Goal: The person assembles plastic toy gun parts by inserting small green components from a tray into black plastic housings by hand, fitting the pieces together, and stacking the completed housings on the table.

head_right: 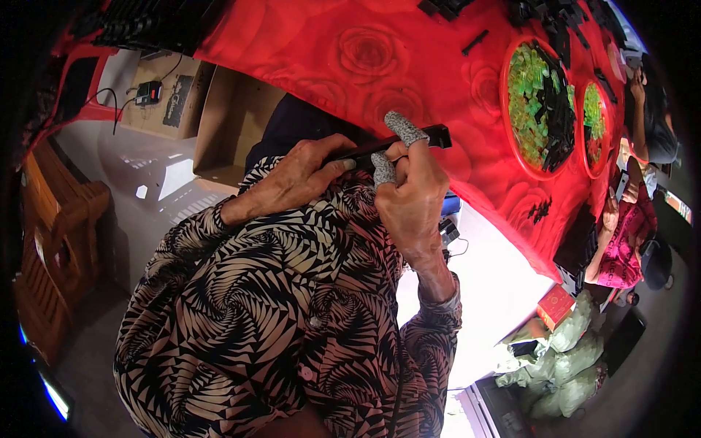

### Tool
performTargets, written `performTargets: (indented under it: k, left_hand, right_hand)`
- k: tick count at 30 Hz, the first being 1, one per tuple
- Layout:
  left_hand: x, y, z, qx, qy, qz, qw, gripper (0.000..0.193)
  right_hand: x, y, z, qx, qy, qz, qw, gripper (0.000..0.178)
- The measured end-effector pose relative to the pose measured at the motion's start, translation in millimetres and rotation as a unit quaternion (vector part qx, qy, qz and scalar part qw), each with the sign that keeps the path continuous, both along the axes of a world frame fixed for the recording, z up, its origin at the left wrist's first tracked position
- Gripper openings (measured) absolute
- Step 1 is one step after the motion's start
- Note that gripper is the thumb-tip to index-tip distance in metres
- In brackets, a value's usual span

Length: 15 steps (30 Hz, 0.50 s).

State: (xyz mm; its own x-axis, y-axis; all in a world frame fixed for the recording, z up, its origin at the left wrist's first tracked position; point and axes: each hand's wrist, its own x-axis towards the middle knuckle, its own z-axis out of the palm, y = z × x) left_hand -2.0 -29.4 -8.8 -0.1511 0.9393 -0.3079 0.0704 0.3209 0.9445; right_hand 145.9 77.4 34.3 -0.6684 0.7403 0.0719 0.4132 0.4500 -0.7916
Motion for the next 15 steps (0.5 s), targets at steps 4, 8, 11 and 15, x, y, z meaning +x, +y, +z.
performTargets:
  k: [4, 8, 11, 15]
  left_hand:
    - [2, 1, 3, 0.018, 0.016, 0.000, 1.000, 0.025]
    - [3, 2, 2, -0.025, 0.004, -0.006, 1.000, 0.025]
    - [8, 2, -10, 0.005, 0.028, 0.031, 0.999, 0.025]
    - [11, 2, -12, 0.028, 0.058, 0.036, 0.997, 0.026]
  right_hand:
    - [1, -2, -3, 0.013, 0.010, -0.004, 1.000, 0.058]
    - [3, -1, -6, 0.017, 0.006, -0.005, 1.000, 0.058]
    - [3, 2, -7, -0.027, 0.008, -0.007, 1.000, 0.057]
    - [5, 3, -4, -0.024, 0.003, -0.010, 1.000, 0.055]
